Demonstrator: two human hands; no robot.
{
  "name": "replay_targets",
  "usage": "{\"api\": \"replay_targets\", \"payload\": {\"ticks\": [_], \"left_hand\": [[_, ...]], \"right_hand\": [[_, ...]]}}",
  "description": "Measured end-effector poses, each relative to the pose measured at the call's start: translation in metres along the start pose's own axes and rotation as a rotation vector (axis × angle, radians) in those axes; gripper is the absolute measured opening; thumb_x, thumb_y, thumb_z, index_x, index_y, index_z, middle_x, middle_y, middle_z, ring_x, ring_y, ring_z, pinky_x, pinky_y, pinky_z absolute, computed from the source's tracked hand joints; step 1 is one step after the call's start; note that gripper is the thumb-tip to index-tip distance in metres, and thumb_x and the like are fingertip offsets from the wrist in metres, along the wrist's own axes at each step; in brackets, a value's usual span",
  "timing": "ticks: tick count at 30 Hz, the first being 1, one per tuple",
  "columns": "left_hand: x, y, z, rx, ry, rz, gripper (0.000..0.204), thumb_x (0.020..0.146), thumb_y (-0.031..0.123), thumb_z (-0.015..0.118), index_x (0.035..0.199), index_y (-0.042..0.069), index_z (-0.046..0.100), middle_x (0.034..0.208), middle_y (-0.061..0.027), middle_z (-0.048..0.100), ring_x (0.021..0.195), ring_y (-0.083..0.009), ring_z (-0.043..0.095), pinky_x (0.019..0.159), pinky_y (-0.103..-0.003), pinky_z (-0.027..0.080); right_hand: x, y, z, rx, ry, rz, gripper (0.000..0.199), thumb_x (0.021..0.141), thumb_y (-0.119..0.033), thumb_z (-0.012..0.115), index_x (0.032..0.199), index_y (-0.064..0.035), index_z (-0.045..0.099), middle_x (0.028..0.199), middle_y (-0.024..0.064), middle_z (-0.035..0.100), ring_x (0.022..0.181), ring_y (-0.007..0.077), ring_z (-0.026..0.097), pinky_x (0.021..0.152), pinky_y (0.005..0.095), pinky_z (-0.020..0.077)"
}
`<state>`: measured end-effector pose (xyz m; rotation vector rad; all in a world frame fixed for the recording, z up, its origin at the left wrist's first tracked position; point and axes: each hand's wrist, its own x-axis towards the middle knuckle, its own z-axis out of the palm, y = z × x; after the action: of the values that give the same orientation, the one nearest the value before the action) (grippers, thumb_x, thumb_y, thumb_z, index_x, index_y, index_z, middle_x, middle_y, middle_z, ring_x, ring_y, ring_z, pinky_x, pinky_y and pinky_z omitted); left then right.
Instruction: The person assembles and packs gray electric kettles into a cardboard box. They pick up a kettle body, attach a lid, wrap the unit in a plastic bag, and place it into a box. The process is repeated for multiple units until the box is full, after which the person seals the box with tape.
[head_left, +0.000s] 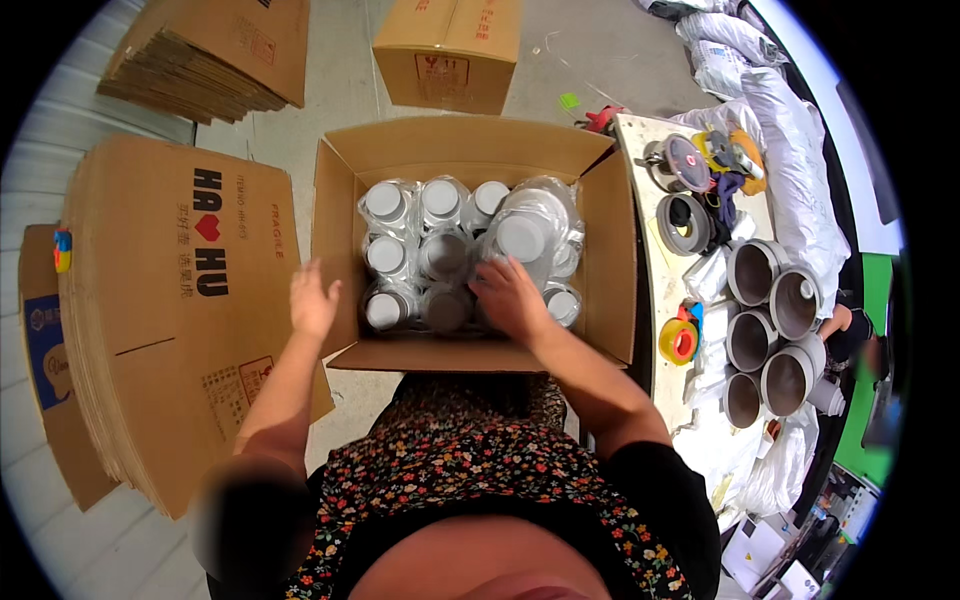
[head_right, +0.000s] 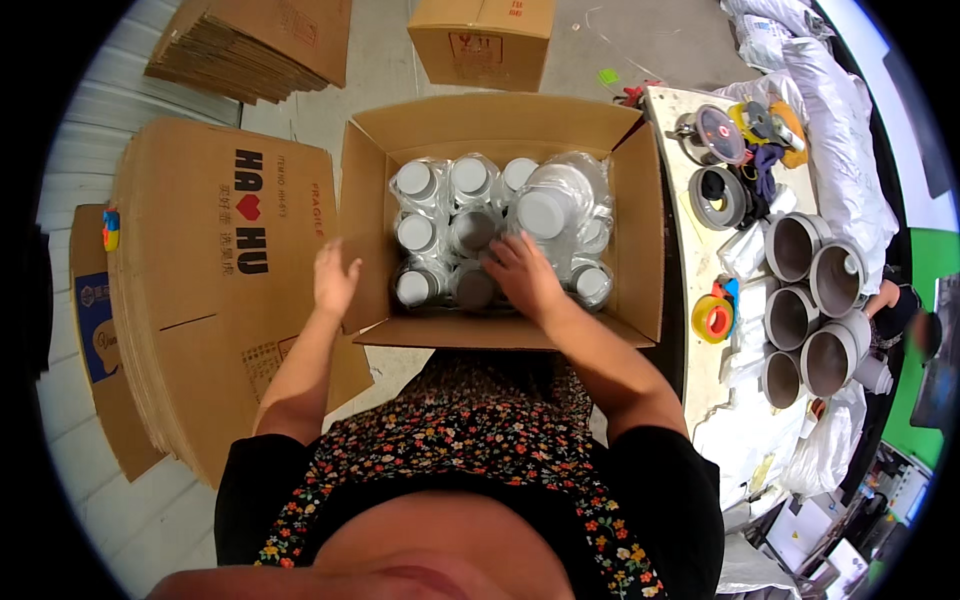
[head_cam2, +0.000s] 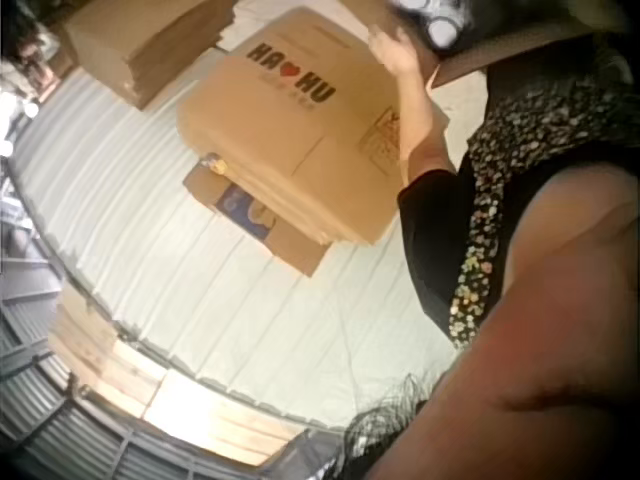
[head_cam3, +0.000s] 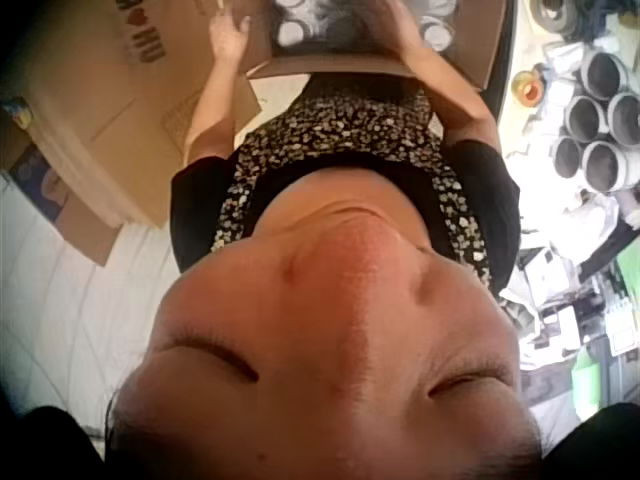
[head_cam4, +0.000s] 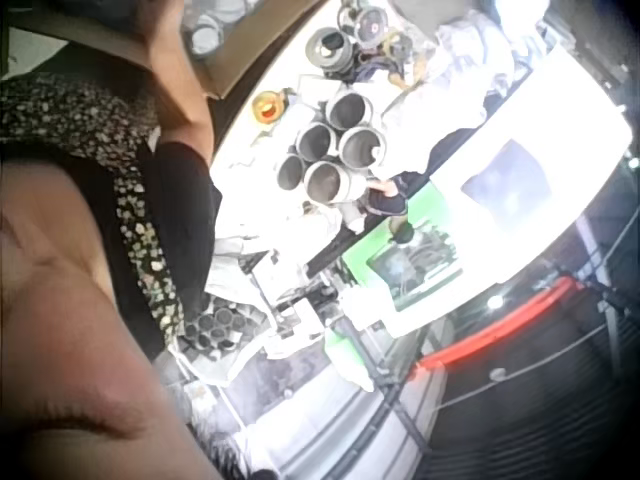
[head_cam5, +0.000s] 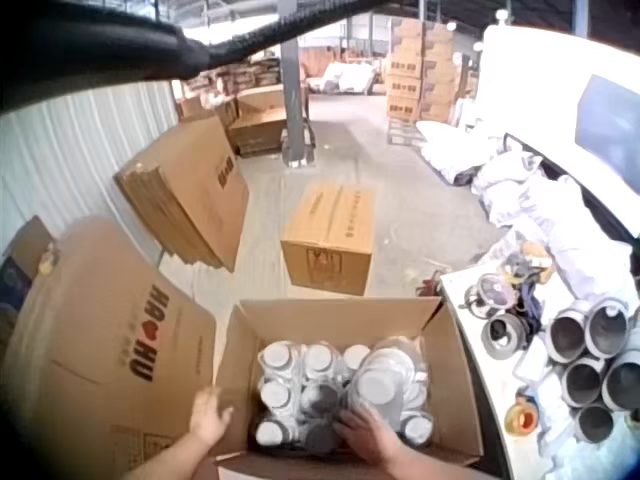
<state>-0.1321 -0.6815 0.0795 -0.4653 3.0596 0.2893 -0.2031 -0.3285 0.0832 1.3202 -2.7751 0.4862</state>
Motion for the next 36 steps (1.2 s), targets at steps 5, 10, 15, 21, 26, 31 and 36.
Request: {"api": "replay_targets", "payload": {"ticks": [5,10,15,21,26,31,36], "left_hand": [[0.026,-0.045,0.052,-0.113,0.073,-0.176,0.058,0.083,0.027,0.060,0.130,0.004,0.036,0.121,-0.0215,0.051,0.114,-0.0349,0.046,0.096,-0.041,0.037],[0.025,-0.051,0.069,-0.154,-0.155,-0.387,0.031,0.088,0.015,0.052,0.112,0.000,0.042,0.087,-0.0262,0.060,0.082,-0.0425,0.058,0.068,-0.043,0.047],[0.022,-0.059,0.090,-0.237,-0.037,-0.226,0.026,0.088,0.014,0.052,0.108,0.000,0.043,0.082,-0.0257,0.061,0.078,-0.0426,0.059,0.066,-0.045,0.047],[0.029,-0.031,0.082,-0.063,-0.056,-0.337,0.031,0.089,0.014,0.052,0.111,-0.004,0.042,0.090,-0.0279,0.060,0.085,-0.0422,0.058,0.072,-0.042,0.047],[0.016,-0.026,0.089,-0.082,-0.067,-0.441,0.032,0.089,0.016,0.051,0.112,-0.005,0.041,0.095,-0.0279,0.060,0.090,-0.0430,0.057,0.076,-0.041,0.046],[0.014,-0.035,0.087,-0.121,-0.126,-0.468,0.032,0.091,0.018,0.050,0.111,-0.005,0.041,0.097,-0.0284,0.059,0.089,-0.0441,0.056,0.076,-0.041,0.045],[0.012,-0.048,0.080,-0.107,-0.070,-0.349,0.031,0.090,0.014,0.052,0.112,-0.006,0.041,0.095,-0.0254,0.061,0.084,-0.0406,0.060,0.072,-0.038,0.047]], "right_hand": [[0.052,0.108,0.064,-0.261,-0.081,0.134,0.026,0.073,-0.021,0.056,0.097,-0.0124,0.064,0.119,0.0087,0.052,0.114,0.0280,0.045,0.099,0.0447,0.0323],[0.055,0.237,0.024,-0.274,0.110,0.361,0.024,0.074,-0.029,0.056,0.089,-0.0119,0.064,0.101,0.0083,0.059,0.097,0.0283,0.053,0.084,0.0425,0.0404],[0.068,0.344,0.021,-0.102,0.049,0.736,0.035,0.083,-0.041,0.048,0.100,-0.0156,0.065,0.102,0.0111,0.060,0.100,0.0313,0.054,0.086,0.0399,0.0428],[0.094,0.293,0.126,-0.309,-0.065,0.523,0.029,0.079,-0.032,0.049,0.095,-0.0124,0.064,0.102,0.0094,0.058,0.102,0.0276,0.051,0.087,0.0450,0.0391],[0.018,0.222,0.148,-0.215,0.184,0.386,0.024,0.074,-0.030,0.058,0.088,-0.0122,0.063,0.099,0.0082,0.056,0.101,0.0266,0.050,0.089,0.0442,0.0366],[0.077,0.298,0.141,-0.233,0.053,0.480,0.029,0.077,-0.036,0.052,0.093,-0.0152,0.063,0.104,0.0073,0.056,0.105,0.0255,0.049,0.092,0.0440,0.0346],[0.124,0.342,0.159,-0.302,-0.138,0.617,0.038,0.083,-0.041,0.043,0.109,-0.0186,0.060,0.111,0.0072,0.056,0.109,0.0265,0.049,0.092,0.0433,0.0371]]}}
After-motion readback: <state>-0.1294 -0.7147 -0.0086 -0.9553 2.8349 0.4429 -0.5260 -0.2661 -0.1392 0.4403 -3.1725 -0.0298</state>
